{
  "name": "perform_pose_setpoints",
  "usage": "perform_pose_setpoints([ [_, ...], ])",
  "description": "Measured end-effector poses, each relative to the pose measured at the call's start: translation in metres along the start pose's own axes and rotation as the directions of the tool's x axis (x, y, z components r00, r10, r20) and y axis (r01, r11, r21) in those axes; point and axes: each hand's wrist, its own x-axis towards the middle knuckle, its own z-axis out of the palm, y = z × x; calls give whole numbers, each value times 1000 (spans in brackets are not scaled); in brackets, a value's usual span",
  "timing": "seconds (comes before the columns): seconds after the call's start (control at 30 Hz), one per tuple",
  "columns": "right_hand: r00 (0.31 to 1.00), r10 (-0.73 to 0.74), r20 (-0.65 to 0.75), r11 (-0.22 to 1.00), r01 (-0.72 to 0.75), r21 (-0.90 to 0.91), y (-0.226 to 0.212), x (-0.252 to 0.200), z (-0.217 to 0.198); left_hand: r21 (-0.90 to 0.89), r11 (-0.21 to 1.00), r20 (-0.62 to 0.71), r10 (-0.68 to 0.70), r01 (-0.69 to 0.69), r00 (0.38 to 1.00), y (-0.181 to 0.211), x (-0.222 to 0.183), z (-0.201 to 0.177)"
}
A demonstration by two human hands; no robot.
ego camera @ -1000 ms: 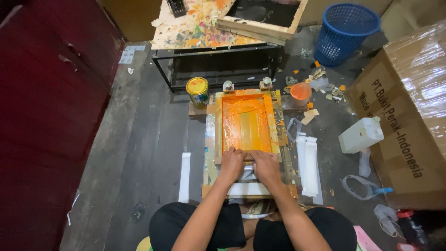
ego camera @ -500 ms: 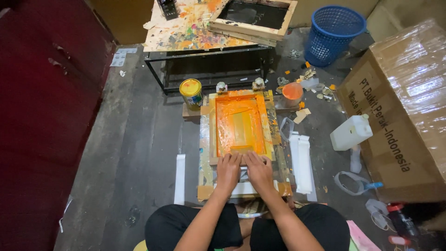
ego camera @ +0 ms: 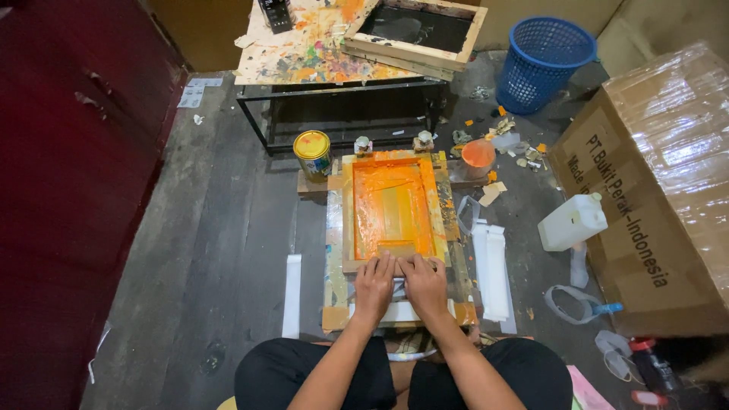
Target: Preparing a screen printing frame with tape and using a squeegee to spread orange ink across the mesh.
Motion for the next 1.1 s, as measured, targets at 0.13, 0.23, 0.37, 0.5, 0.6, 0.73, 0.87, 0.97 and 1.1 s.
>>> perform_pose_setpoints([
  [0.13, 1000, 18, 10, 1000, -18, 20, -3, 0, -5, -5, 1000, 10, -3, 3, 1000, 3, 2, -9],
  [0.23, 999, 20, 27, 1000, -20, 11, -5, 1, -7, -13, 1000, 1, -9, 9, 1000, 2, 3, -7],
  [0.37, 1000, 8, -20, 1000, -8, 20, -6, 1, -9, -23, 1000, -37, -9, 9, 999, 1, 2, -2],
  [0.5, 999, 10, -49, 1000, -11, -11, -9, 3, -12, -40, 999, -53, -11, 9, 999, 1, 4, -5],
  [0.6, 999, 13, -39, 999, -14, -39, -11, 5, -14, -36, 999, -48, -7, 5, 999, -1, 4, -3],
  [0.73, 998, 50, 39, 997, -48, -58, -13, 8, -15, -9, 1000, -11, -3, 3, 1000, -2, 8, -10],
  [0.87, 990, 81, 113, 997, -79, -17, -6, 11, -12, -44, 999, 107, 14, -9, 994, -6, 17, -23],
  [0.97, 987, 87, 133, 995, -91, 28, -3, 15, -14, -80, 997, 154, 26, -14, 988, -11, 21, -22],
  [1.1, 992, 64, 113, 996, -71, 58, 3, 19, -15, -118, 993, 210, 31, -6, 977, -21, 16, -1],
])
